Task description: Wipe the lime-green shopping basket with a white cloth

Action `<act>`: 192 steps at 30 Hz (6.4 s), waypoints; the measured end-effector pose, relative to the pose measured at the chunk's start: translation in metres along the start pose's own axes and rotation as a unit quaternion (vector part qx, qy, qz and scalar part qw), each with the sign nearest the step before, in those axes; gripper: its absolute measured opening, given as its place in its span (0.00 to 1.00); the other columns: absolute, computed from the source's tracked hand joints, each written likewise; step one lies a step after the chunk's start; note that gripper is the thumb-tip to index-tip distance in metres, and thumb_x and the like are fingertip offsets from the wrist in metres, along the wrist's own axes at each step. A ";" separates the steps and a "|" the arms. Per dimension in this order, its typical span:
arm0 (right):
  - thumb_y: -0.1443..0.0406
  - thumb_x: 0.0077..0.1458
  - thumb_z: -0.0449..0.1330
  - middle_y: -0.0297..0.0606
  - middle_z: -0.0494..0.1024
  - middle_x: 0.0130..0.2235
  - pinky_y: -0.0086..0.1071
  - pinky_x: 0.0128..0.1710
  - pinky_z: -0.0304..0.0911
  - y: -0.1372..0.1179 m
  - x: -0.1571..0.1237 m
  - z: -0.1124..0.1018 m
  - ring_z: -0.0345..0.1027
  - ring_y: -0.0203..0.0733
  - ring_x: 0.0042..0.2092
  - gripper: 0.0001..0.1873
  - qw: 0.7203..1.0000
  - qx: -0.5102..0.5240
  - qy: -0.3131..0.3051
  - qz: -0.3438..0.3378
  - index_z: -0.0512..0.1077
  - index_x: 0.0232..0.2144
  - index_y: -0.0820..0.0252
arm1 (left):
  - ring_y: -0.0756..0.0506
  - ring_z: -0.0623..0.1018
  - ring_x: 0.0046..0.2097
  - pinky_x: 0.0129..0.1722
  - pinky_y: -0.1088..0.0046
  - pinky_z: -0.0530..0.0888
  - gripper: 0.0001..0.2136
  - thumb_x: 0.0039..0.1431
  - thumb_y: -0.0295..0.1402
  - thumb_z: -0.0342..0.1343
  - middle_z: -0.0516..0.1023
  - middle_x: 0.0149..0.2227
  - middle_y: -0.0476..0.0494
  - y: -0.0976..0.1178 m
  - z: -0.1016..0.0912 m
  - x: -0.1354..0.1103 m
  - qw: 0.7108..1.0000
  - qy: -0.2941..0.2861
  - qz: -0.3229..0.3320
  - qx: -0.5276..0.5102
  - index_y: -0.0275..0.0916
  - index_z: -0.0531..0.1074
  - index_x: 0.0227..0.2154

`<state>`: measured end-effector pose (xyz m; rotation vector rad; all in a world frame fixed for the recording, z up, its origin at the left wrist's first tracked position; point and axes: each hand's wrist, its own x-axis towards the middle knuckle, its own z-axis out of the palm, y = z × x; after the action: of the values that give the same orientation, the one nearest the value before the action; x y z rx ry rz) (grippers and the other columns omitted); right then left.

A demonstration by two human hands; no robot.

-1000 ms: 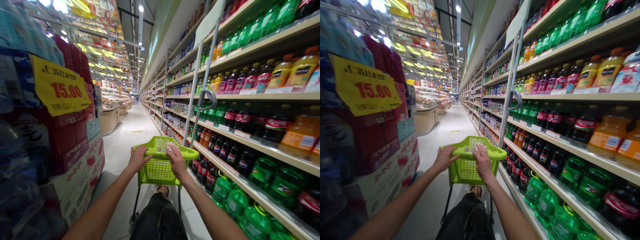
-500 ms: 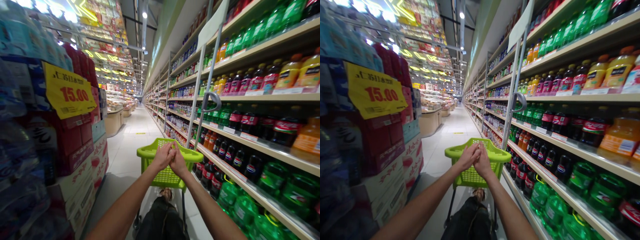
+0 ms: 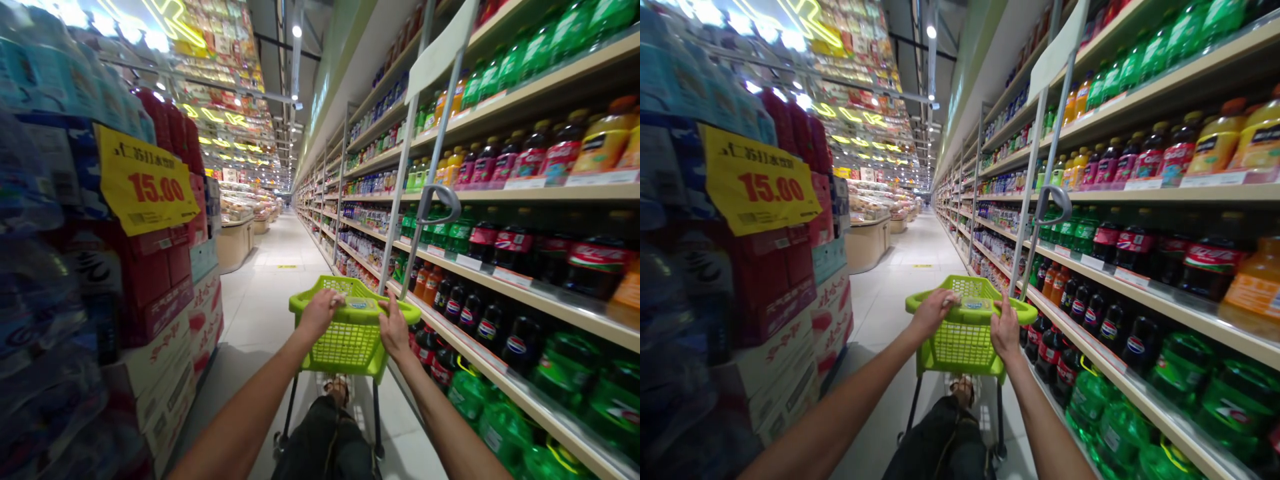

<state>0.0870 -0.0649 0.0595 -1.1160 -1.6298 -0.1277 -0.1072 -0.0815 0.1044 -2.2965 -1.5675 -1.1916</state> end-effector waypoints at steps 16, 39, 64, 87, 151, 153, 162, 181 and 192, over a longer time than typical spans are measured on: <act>0.60 0.54 0.43 0.41 0.72 0.40 0.44 0.44 0.59 -0.007 -0.007 -0.003 0.66 0.46 0.42 0.28 0.998 0.055 0.034 0.019 0.49 0.57 0.60 | 0.45 0.69 0.48 0.49 0.64 0.67 0.08 0.56 0.30 0.49 0.71 0.43 0.40 0.034 0.035 0.010 0.994 0.024 0.101 0.019 0.35 0.69 0.37; 0.60 0.56 0.40 0.44 0.71 0.43 0.44 0.45 0.57 -0.005 -0.010 -0.001 0.66 0.44 0.43 0.25 0.997 0.042 0.056 -0.014 0.52 0.56 0.60 | 0.46 0.68 0.51 0.53 0.63 0.65 0.11 0.56 0.25 0.47 0.71 0.46 0.40 -0.014 0.005 -0.009 0.996 0.052 0.065 0.031 0.37 0.69 0.40; 0.58 0.54 0.42 0.44 0.69 0.44 0.44 0.45 0.54 -0.003 -0.004 0.014 0.61 0.47 0.46 0.23 0.995 -0.052 0.038 -0.080 0.61 0.49 0.61 | 0.48 0.71 0.46 0.48 0.69 0.67 0.09 0.57 0.31 0.46 0.73 0.42 0.43 -0.016 0.000 0.011 0.997 -0.026 0.033 0.066 0.37 0.71 0.36; 0.62 0.55 0.38 0.40 0.75 0.42 0.48 0.49 0.48 0.023 0.029 0.045 0.63 0.46 0.48 0.23 0.983 -0.097 -0.050 -0.151 0.72 0.35 0.58 | 0.47 0.72 0.36 0.37 0.70 0.70 0.09 0.58 0.31 0.44 0.72 0.33 0.44 0.020 0.024 0.002 0.996 -0.061 0.023 0.068 0.36 0.68 0.34; 0.64 0.52 0.51 0.39 0.74 0.43 0.46 0.55 0.36 0.029 -0.014 0.009 0.62 0.44 0.47 0.16 0.925 -0.312 -0.134 -0.172 0.68 0.43 0.60 | 0.45 0.61 0.57 0.56 0.61 0.60 0.18 0.58 0.24 0.40 0.65 0.54 0.38 -0.130 0.110 -0.060 0.984 0.039 0.114 0.133 0.35 0.62 0.50; 0.64 0.52 0.51 0.39 0.74 0.43 0.47 0.55 0.36 0.038 -0.013 0.003 0.62 0.44 0.47 0.16 0.923 -0.315 -0.130 -0.178 0.68 0.43 0.59 | 0.44 0.63 0.56 0.54 0.59 0.61 0.17 0.58 0.24 0.40 0.66 0.53 0.37 -0.155 0.098 -0.068 0.984 0.032 0.082 0.153 0.35 0.63 0.49; 0.62 0.52 0.51 0.44 0.73 0.43 0.51 0.55 0.36 0.027 -0.020 0.028 0.60 0.48 0.48 0.17 0.910 -0.339 -0.182 -0.157 0.68 0.43 0.62 | 0.44 0.60 0.58 0.55 0.60 0.61 0.18 0.57 0.23 0.40 0.65 0.54 0.38 -0.166 0.108 -0.077 0.983 0.042 0.111 0.142 0.36 0.62 0.50; 0.64 0.50 0.51 0.43 0.71 0.47 0.50 0.56 0.35 0.043 -0.027 0.029 0.57 0.48 0.51 0.20 0.921 -0.307 -0.157 -0.180 0.66 0.46 0.62 | 0.40 0.59 0.58 0.55 0.55 0.59 0.19 0.55 0.22 0.40 0.62 0.55 0.33 -0.198 0.070 -0.094 0.976 0.059 -0.142 0.155 0.33 0.63 0.49; 0.69 0.48 0.50 0.40 0.68 0.51 0.49 0.56 0.36 0.047 -0.027 0.017 0.55 0.46 0.54 0.22 0.921 -0.288 -0.180 -0.188 0.64 0.49 0.62 | 0.43 0.59 0.58 0.55 0.58 0.61 0.18 0.56 0.23 0.41 0.64 0.55 0.40 -0.168 0.095 -0.080 0.991 0.062 -0.056 0.106 0.40 0.64 0.49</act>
<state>0.1074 -0.0451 0.0100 -1.2966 -2.2110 -0.7308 -0.2081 -0.0169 -0.0669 -1.9890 -1.7064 -1.1083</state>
